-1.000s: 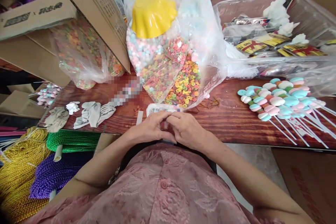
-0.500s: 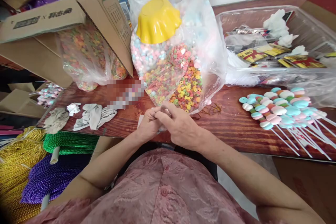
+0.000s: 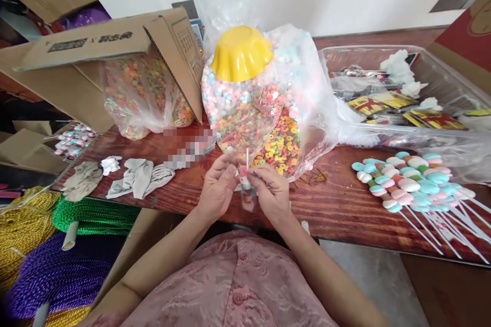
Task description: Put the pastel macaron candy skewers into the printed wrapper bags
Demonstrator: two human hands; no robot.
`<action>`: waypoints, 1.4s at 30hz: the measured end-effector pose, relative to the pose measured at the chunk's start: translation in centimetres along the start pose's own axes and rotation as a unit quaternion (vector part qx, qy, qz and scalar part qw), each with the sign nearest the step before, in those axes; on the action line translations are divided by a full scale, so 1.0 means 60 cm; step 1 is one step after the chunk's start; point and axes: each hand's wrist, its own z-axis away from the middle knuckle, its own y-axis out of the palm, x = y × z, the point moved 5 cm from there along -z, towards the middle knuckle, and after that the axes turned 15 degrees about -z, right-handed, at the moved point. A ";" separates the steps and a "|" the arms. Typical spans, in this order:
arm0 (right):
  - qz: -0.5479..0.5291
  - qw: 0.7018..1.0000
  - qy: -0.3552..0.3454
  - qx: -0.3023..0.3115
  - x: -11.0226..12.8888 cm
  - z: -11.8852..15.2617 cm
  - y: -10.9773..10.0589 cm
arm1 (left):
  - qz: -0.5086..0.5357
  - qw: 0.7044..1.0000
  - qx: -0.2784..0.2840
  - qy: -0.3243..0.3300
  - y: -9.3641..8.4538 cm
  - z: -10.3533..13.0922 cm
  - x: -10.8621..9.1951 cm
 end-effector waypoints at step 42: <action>0.323 0.918 -0.188 0.133 0.005 0.013 -0.015 | -0.164 0.906 0.282 -0.270 -0.059 0.017 0.073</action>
